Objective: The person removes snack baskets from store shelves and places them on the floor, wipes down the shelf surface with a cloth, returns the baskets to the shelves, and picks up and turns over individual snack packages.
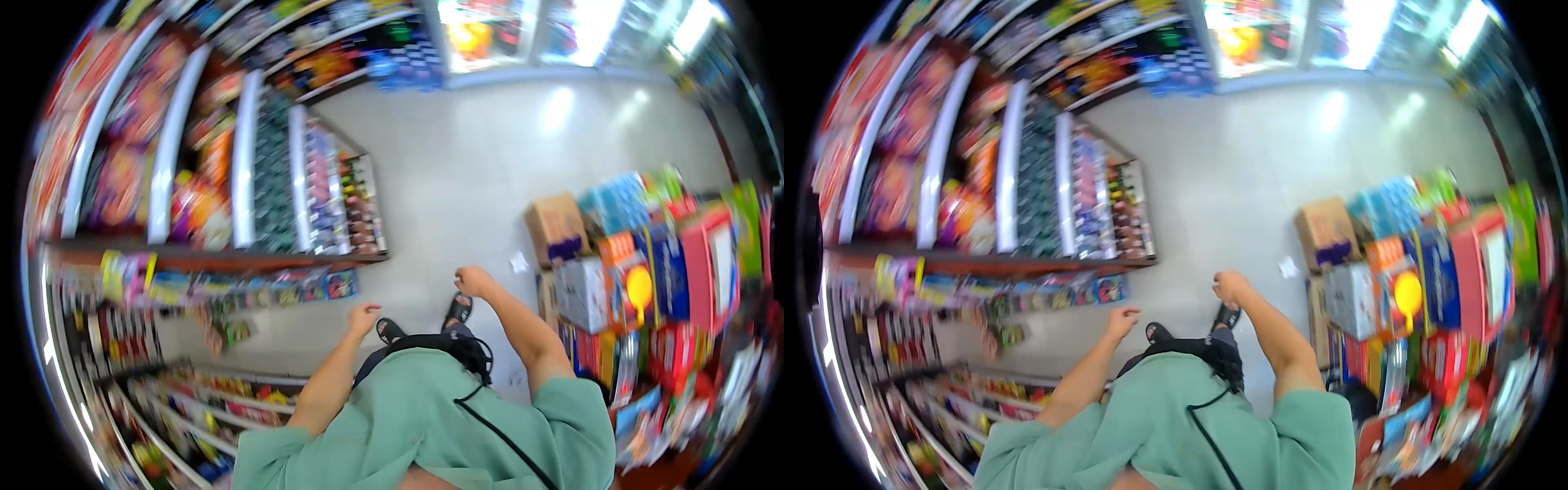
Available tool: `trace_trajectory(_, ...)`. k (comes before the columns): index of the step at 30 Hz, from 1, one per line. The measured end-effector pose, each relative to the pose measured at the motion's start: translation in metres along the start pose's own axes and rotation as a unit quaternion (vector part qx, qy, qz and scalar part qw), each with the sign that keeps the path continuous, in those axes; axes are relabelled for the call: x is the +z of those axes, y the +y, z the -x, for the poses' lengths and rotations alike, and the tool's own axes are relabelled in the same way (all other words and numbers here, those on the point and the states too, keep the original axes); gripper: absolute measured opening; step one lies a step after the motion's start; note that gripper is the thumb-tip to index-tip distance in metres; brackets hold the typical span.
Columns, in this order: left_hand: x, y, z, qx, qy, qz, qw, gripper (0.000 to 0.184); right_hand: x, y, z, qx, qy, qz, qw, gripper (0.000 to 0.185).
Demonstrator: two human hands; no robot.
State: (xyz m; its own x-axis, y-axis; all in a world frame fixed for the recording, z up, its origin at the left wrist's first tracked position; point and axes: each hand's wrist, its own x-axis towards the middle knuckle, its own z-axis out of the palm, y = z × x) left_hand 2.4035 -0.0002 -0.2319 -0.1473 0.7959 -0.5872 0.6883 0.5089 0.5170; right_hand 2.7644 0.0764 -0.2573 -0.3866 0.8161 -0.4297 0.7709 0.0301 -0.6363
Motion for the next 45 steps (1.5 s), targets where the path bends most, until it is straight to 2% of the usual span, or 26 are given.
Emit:
trace_trajectory(2,0.004,-0.003,0.009,0.084,0.084,0.029,0.992,0.023,-0.004,-0.057,-0.018,-0.071,-0.065,0.049,0.994,0.025)
trace_trajectory(4,-0.013,0.018,0.023,-0.075,0.036,0.182,0.980,0.018,-0.005,-0.114,-0.030,-0.124,-0.066,0.127,0.982,0.023)
trace_trajectory(8,-0.041,0.004,0.027,-0.153,0.003,0.459,0.875,0.018,0.009,-0.248,-0.045,-0.255,-0.108,0.071,0.958,0.024)
trace_trajectory(10,-0.066,0.005,0.034,-0.171,-0.025,0.563,0.808,0.021,0.031,-0.304,-0.053,-0.497,-0.046,-0.063,0.864,0.030)
trace_trajectory(11,-0.081,0.005,0.036,-0.166,-0.005,0.580,0.798,0.021,0.040,-0.334,-0.050,-0.490,-0.066,-0.078,0.866,0.034)
trace_trajectory(13,-0.114,0.001,0.044,-0.053,-0.032,0.728,0.683,0.026,0.070,-0.356,-0.072,-0.489,-0.082,-0.042,0.868,0.036)
trace_trajectory(14,-0.137,-0.008,0.055,-0.047,-0.019,0.740,0.670,0.026,0.091,-0.358,-0.089,-0.470,-0.083,-0.013,0.879,0.039)
trace_trajectory(15,-0.164,-0.017,0.065,-0.060,-0.024,0.746,0.663,0.026,0.117,-0.346,-0.114,-0.302,-0.199,-0.115,0.925,0.053)
trace_trajectory(16,-0.190,-0.030,0.074,-0.072,-0.031,0.751,0.655,0.026,0.137,-0.337,-0.139,-0.314,-0.213,-0.100,0.920,0.053)
trace_trajectory(18,-0.228,-0.066,0.084,-0.024,0.052,0.752,0.656,0.028,0.170,-0.338,-0.176,-0.027,-0.259,0.014,0.965,0.064)
trace_trajectory(19,-0.246,-0.084,0.084,0.023,0.073,0.745,0.663,0.028,0.174,-0.366,-0.172,-0.035,-0.266,0.030,0.963,0.064)
trace_trajectory(20,-0.261,-0.101,0.085,0.068,0.093,0.735,0.668,0.028,0.167,-0.415,-0.146,0.067,-0.311,-0.108,0.942,0.066)
trace_trajectory(21,-0.277,-0.111,0.090,0.049,0.084,0.716,0.691,0.024,0.170,-0.459,-0.129,0.170,-0.345,-0.243,0.891,0.069)
trace_trajectory(22,-0.273,-0.131,0.080,0.050,0.093,0.725,0.680,0.024,0.179,-0.488,-0.129,0.169,-0.350,-0.228,0.893,0.069)
trace_trajectory(24,-0.254,-0.184,0.058,-0.004,0.186,0.627,0.756,0.018,0.205,-0.540,-0.131,0.097,-0.530,-0.456,0.708,0.063)
trace_trajectory(25,-0.263,-0.201,0.072,-0.064,0.222,0.730,0.643,0.015,0.220,-0.559,-0.132,0.100,-0.538,-0.447,0.708,0.063)
trace_trajectory(27,-0.222,-0.288,0.048,-0.298,0.411,0.533,0.677,0.023,0.249,-0.592,-0.136,-0.008,-0.463,-0.215,0.860,0.053)
trace_trajectory(29,-0.208,-0.345,0.071,-0.325,0.276,0.520,0.740,0.026,0.270,-0.615,-0.144,-0.012,-0.496,-0.201,0.844,0.049)
trace_trajectory(31,-0.218,-0.339,0.121,-0.361,0.301,0.606,0.642,0.029,0.296,-0.635,-0.154,-0.005,-0.532,-0.198,0.823,0.040)
trace_trajectory(32,-0.212,-0.353,0.129,-0.366,0.304,0.612,0.631,0.029,0.315,-0.636,-0.166,-0.003,-0.540,-0.188,0.820,0.040)
trace_trajectory(34,-0.205,-0.376,0.141,-0.418,0.225,0.564,0.676,0.032,0.345,-0.648,-0.186,-0.041,-0.533,-0.093,0.840,0.040)
trace_trajectory(36,-0.200,-0.384,0.152,-0.413,0.241,0.596,0.644,0.029,0.368,-0.658,-0.194,-0.014,-0.508,-0.091,0.857,0.027)
trace_trajectory(40,-0.207,-0.415,0.158,-0.407,0.257,0.630,0.609,0.026,0.420,-0.649,-0.248,-0.134,-0.431,-0.091,0.888,0.011)
trace_trajectory(42,-0.216,-0.439,0.160,-0.416,0.258,0.629,0.604,0.026,0.436,-0.646,-0.280,-0.320,-0.338,0.061,0.883,0.010)
trace_trajectory(43,-0.226,-0.453,0.159,-0.419,0.262,0.625,0.604,0.026,0.440,-0.648,-0.294,-0.320,-0.341,0.057,0.882,0.010)
trace_trajectory(45,-0.249,-0.487,0.157,-0.417,0.258,0.615,0.617,0.026,0.445,-0.656,-0.328,-0.202,-0.431,0.130,0.870,0.013)
